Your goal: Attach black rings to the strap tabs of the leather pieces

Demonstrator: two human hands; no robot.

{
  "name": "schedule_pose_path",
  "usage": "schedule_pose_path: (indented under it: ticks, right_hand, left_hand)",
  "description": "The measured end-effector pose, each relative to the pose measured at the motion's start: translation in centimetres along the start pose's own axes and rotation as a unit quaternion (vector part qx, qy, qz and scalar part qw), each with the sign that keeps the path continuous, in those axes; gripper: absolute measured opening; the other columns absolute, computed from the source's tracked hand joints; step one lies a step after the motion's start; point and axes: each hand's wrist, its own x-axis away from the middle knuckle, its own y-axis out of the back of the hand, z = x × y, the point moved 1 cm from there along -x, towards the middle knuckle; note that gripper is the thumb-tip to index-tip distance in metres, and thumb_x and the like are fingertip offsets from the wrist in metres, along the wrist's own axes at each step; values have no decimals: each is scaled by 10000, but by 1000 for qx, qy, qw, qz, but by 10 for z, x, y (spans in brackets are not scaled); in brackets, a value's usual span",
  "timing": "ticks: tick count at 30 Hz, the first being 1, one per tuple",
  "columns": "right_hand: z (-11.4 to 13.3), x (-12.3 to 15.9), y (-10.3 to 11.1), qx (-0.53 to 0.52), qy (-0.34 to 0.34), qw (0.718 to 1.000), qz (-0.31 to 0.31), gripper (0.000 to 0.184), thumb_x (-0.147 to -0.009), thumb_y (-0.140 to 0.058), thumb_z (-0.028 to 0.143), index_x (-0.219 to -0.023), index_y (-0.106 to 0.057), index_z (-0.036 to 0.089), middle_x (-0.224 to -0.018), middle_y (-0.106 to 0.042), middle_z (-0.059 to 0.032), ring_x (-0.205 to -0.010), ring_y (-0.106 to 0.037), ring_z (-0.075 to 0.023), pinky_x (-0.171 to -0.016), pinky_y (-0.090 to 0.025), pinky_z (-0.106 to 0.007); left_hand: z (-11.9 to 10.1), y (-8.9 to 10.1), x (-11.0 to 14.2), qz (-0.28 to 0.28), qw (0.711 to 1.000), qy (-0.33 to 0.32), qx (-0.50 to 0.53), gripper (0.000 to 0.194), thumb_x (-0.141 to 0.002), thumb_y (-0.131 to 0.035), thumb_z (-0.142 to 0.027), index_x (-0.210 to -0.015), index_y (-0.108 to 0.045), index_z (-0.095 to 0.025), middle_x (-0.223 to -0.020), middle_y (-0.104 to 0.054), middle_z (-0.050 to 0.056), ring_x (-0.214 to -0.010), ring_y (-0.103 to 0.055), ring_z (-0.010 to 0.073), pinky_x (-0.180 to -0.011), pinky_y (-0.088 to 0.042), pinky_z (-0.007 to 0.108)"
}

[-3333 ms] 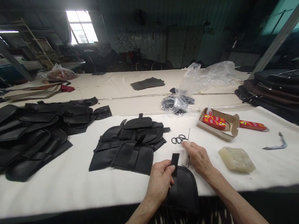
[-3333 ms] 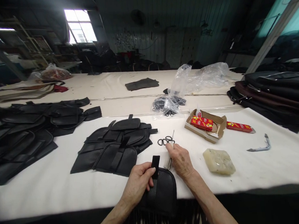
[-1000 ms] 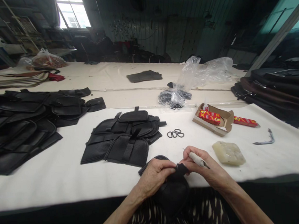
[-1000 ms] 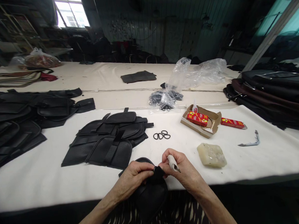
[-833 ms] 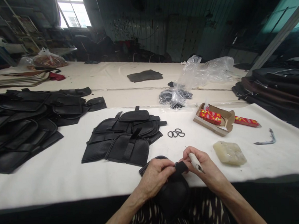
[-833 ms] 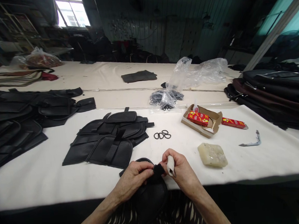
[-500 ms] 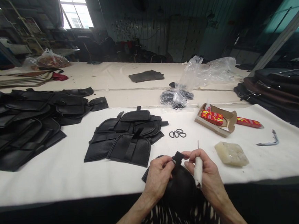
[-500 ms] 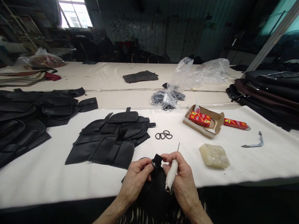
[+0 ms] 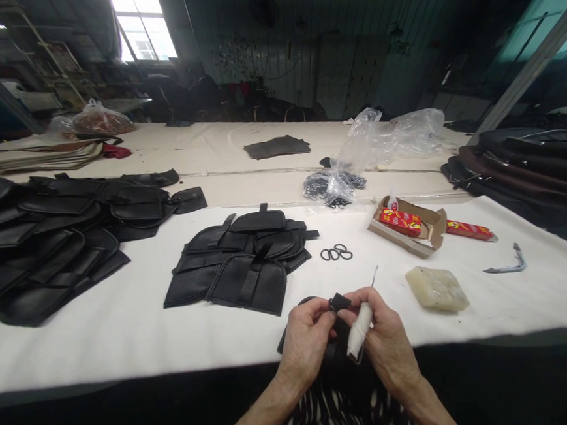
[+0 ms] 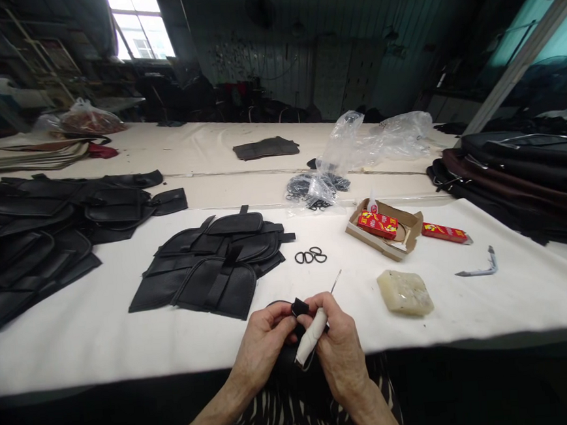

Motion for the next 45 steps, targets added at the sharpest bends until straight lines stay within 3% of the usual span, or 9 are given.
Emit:
schedule_pose_path:
  ticks: [6,22,25,29,33,36,39,41,45]
  right_hand:
    - [-1,0,0,-10,-12,999,-39,185,-769,-610,337,-785,-458,234,-562,-427,79,-500,-414,-116,-454,-354,-214]
    - [-1,0,0,56,63,996,-40,119,-793,-573,282,-781,-472,220,-609,-512,60,-512,-456,-109,-486,-389,-210]
    - [1,-5,5,50,69,996,-36,126,-786,-593,268,-802,-476,222,-611,-515,60,-496,-453,-105,-465,-386,-205]
    - [8,0,9,74,128,989,-22,106,-814,-581,239,-836,-478,225,-746,-587,16,-610,-541,-126,-522,-443,-206]
    - [18,18,4,144,287,947,17,111,-855,-464,107,-838,-490,214,-824,-595,-30,-721,-581,-145,-601,-492,-221]
    - [24,32,-1,211,419,882,45,203,-872,-372,52,-788,-499,186,-786,-606,-67,-710,-568,-165,-592,-496,-256]
    - [24,39,-4,245,471,845,66,242,-873,-343,34,-739,-495,167,-738,-613,-87,-654,-540,-169,-573,-490,-284]
    - [19,40,-4,232,459,855,74,232,-867,-360,28,-741,-497,166,-751,-615,-86,-652,-531,-163,-572,-489,-279]
    - [3,43,-2,115,342,931,52,153,-861,-454,62,-879,-516,200,-806,-600,-38,-738,-577,-155,-665,-512,-266]
  left_hand:
    - [3,-1,5,-1,1000,-9,-21,173,-747,-520,-233,-674,-647,-142,-617,-581,6,-613,-523,151,-579,-399,250]
    - [-2,4,12,-59,995,-77,-20,116,-762,-542,-182,-833,-634,-168,-836,-604,16,-690,-553,138,-650,-444,245]
    - [-2,11,17,-70,997,0,16,182,-789,-578,-342,-743,-569,-167,-574,-529,-29,-465,-480,105,-459,-408,216]
    - [2,13,20,86,958,206,182,519,-839,-422,-568,-652,-588,-113,-532,-590,47,-404,-521,117,-402,-421,220]
    - [5,12,19,111,878,333,325,573,-882,-369,-528,-656,-635,-73,-646,-668,126,-543,-636,168,-553,-519,284]
    - [6,11,19,80,885,313,336,356,-829,-557,-359,-603,-620,-92,-575,-649,87,-487,-602,152,-505,-494,264]
    - [7,9,21,49,904,267,330,180,-719,-677,-210,-593,-621,-95,-528,-607,33,-448,-540,110,-458,-449,218]
    - [7,8,24,41,911,253,323,166,-704,-691,-222,-622,-637,-88,-539,-595,24,-470,-529,102,-473,-448,212]
    - [6,3,28,37,940,185,283,221,-740,-646,-303,-691,-651,-87,-592,-587,24,-535,-527,104,-542,-454,222]
